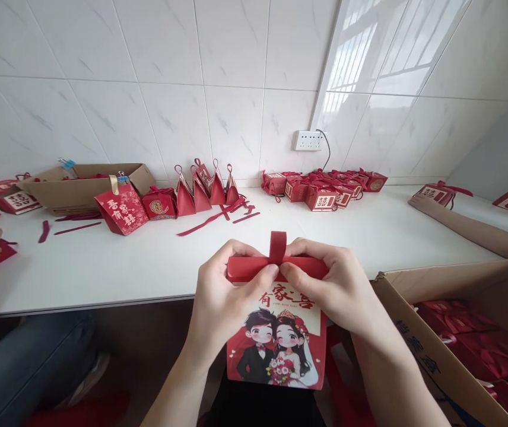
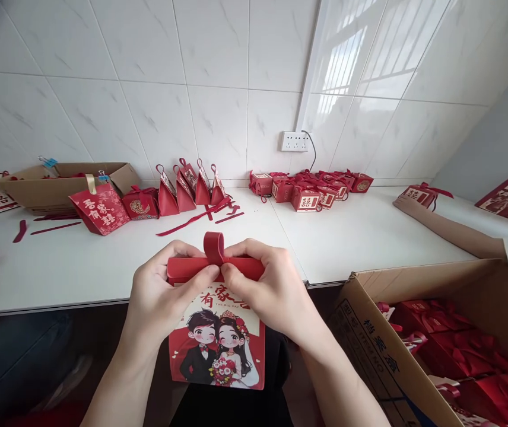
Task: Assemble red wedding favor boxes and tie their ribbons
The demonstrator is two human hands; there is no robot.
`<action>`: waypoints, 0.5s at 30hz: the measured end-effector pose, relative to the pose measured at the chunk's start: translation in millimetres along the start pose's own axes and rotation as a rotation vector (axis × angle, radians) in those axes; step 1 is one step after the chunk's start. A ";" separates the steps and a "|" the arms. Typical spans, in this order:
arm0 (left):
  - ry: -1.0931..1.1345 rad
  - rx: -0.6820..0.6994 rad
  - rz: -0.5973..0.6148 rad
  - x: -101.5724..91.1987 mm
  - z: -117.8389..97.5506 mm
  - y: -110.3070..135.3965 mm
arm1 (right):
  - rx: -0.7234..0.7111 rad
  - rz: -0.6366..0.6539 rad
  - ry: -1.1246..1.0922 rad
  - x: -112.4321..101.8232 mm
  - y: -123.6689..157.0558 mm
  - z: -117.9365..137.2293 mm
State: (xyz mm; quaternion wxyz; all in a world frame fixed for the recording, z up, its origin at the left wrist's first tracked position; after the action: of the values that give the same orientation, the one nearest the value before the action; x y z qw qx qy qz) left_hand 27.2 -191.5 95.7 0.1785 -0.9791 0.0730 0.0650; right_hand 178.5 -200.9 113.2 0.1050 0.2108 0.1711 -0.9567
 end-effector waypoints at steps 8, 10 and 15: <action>0.146 -0.106 0.016 7.2 16.5 -9.7 | 0.044 0.047 -0.095 -6.1 -10.9 -14.3; 0.141 -0.112 -0.008 8.9 16.2 -10.9 | 0.053 0.057 -0.104 -6.1 -12.5 -16.9; 0.094 -0.057 -0.146 14.3 16.9 -6.0 | 0.074 0.016 -0.206 0.8 -10.2 -18.9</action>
State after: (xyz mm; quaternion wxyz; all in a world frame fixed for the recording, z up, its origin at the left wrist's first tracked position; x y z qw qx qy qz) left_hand 40.5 -181.5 79.9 0.1514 -0.9884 0.0077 0.0079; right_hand 181.9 -184.6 99.6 0.1221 0.1165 0.1224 -0.9780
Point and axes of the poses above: each hand's wrist, its own y-axis away from the middle knuckle, its own x-axis out of the palm, z = x × y, the point moved 3 cm from there along -y, towards the middle knuckle, and after that the axes turned 7 degrees about z, right-handed, at the moved point
